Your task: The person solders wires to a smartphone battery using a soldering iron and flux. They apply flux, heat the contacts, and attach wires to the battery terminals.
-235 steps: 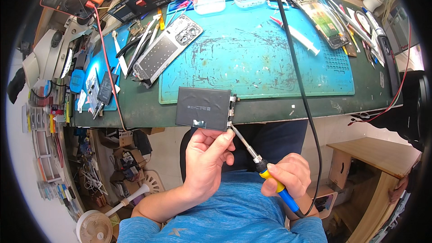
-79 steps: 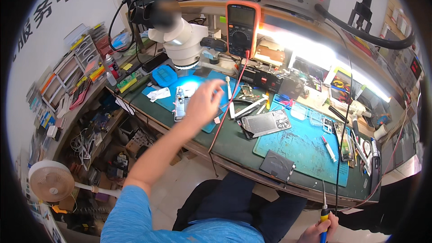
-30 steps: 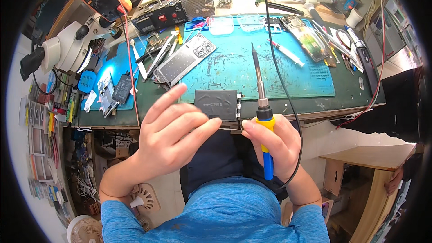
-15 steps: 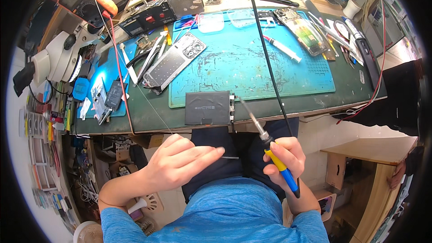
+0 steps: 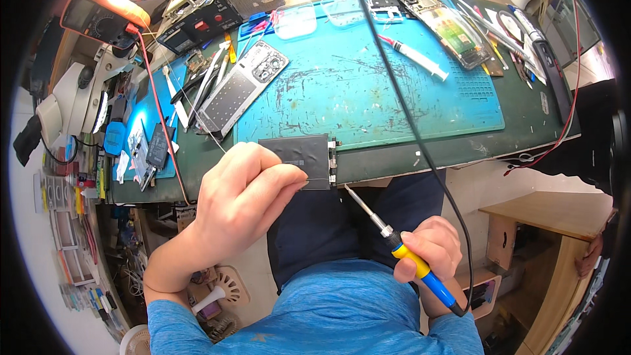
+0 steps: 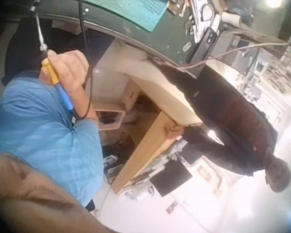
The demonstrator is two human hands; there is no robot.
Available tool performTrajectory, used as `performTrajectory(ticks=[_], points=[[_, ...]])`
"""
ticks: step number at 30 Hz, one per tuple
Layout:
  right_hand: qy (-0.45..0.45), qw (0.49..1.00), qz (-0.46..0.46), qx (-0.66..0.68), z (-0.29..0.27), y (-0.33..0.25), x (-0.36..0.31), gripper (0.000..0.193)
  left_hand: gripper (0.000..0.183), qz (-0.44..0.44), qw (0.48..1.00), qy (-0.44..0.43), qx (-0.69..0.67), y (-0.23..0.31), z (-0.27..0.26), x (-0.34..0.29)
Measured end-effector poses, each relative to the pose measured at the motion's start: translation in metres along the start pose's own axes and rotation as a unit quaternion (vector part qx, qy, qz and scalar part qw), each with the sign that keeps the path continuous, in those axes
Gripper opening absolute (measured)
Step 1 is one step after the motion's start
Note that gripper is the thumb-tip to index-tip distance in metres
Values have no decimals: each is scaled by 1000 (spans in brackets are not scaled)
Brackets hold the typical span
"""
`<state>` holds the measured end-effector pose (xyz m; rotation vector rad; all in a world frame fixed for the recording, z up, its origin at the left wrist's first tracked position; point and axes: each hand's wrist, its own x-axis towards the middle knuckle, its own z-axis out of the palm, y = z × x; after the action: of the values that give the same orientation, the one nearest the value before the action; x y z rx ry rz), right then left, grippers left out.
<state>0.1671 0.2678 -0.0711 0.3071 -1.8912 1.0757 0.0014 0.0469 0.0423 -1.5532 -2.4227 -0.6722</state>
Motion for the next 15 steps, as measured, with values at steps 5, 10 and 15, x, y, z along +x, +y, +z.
performTrajectory(ticks=[5,10,15], points=[[-10,1000,-1,-10,3,0,7,18,22,-9,998,-44,-47,2,-2,10],[-21,1000,0,-1,7,2,7,20,22,-7,997,-70,-40,0,-2,11],[-21,1000,-6,18,10,3,4,19,21,-3,997,-70,-41,-2,-2,11]])
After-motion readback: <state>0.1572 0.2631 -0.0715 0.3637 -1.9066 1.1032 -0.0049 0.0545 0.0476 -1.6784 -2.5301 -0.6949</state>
